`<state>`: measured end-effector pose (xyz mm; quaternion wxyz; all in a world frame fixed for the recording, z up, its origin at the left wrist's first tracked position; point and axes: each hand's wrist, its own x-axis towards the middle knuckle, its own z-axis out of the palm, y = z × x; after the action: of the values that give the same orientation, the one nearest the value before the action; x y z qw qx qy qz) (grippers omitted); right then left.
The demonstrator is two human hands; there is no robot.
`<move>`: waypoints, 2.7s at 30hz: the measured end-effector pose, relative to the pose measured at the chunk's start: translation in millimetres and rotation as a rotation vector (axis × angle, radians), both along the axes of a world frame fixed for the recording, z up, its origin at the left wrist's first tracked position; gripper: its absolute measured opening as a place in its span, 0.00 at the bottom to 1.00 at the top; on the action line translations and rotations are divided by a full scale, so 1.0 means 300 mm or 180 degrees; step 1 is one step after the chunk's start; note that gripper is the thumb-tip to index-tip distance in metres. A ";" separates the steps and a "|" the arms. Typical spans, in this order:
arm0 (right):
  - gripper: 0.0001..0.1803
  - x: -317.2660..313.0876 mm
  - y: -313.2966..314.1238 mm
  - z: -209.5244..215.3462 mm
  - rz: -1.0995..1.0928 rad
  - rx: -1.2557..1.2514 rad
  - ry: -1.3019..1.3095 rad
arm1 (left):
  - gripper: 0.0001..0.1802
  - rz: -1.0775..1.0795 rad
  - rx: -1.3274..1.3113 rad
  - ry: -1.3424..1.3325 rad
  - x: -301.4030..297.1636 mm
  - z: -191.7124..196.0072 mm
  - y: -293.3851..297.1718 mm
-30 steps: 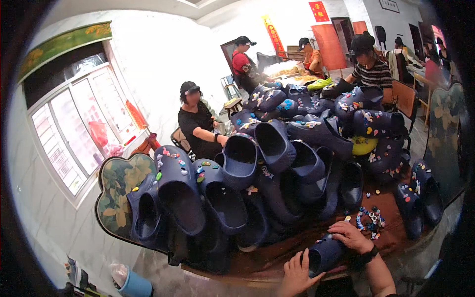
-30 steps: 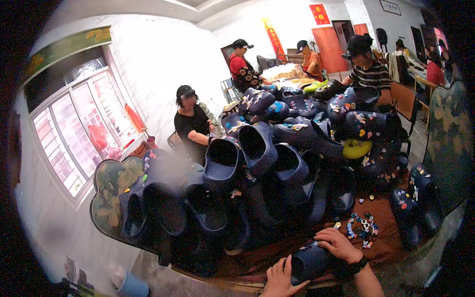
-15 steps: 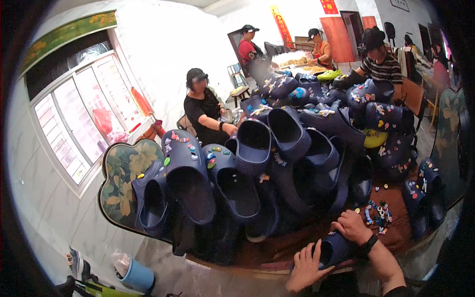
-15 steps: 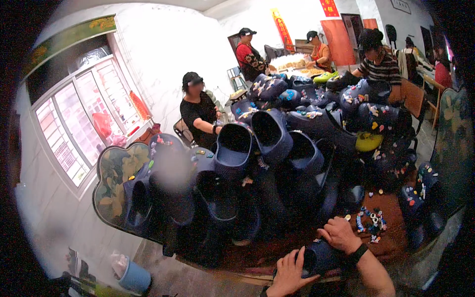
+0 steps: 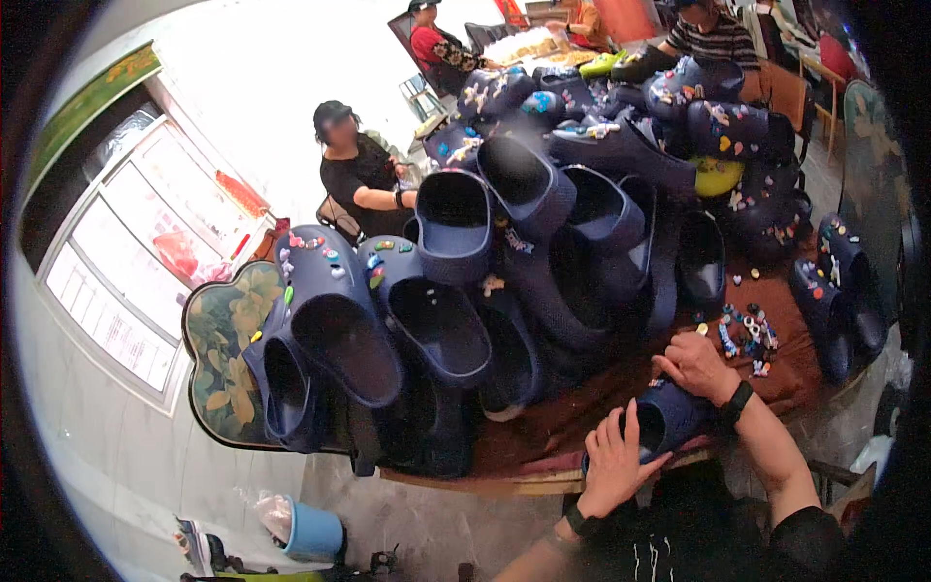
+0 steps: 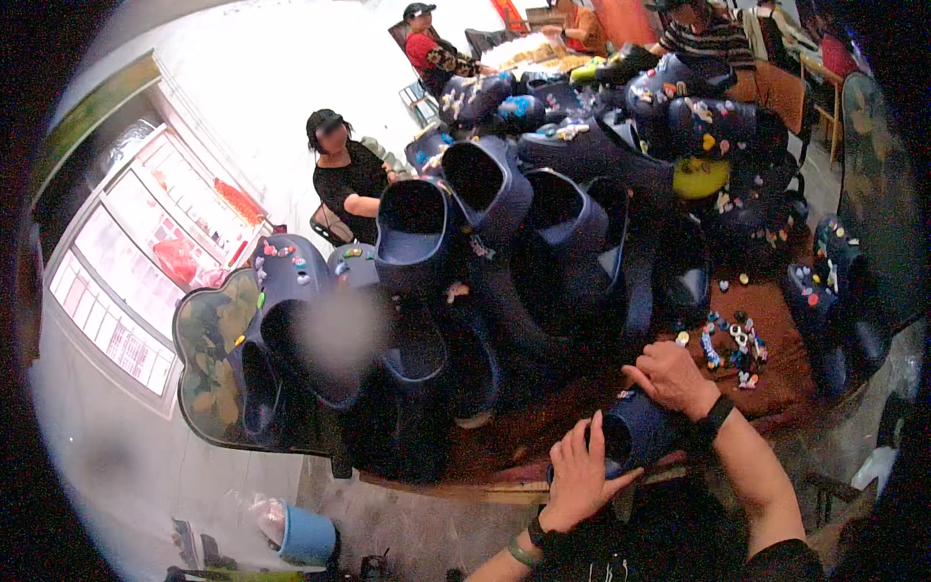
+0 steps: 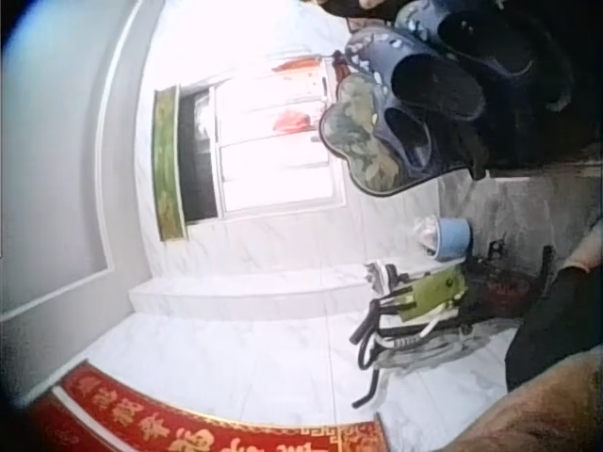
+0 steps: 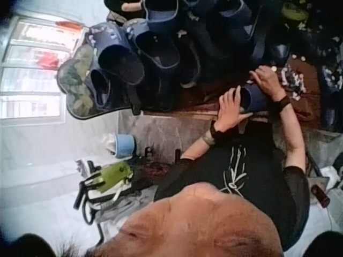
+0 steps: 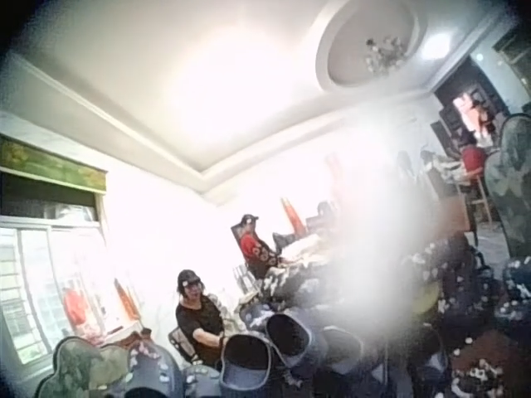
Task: Attach decorative charms and jibbitz into the holes of foam clogs.
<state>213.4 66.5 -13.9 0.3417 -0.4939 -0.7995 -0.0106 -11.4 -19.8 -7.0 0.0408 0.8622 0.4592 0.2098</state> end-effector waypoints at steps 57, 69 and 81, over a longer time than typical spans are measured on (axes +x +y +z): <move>0.16 -0.086 -0.005 0.046 0.0966 -0.1101 0.0705 | 0.58 0.0166 -0.0045 0.0068 0.010 -0.024 -0.007; 0.22 -0.130 0.017 -0.001 0.0588 -0.0918 0.0319 | 0.58 0.0123 -0.0022 0.0049 0.011 -0.026 -0.011; 0.18 -0.135 -0.028 0.038 0.0173 -0.0365 0.0445 | 0.57 0.0096 0.0123 0.0185 0.010 -0.040 -0.017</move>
<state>172.9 58.1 -2.6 0.3680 -0.4903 -0.7861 0.0791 -8.3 -25.0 -19.0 0.0077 0.8616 0.4690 0.1941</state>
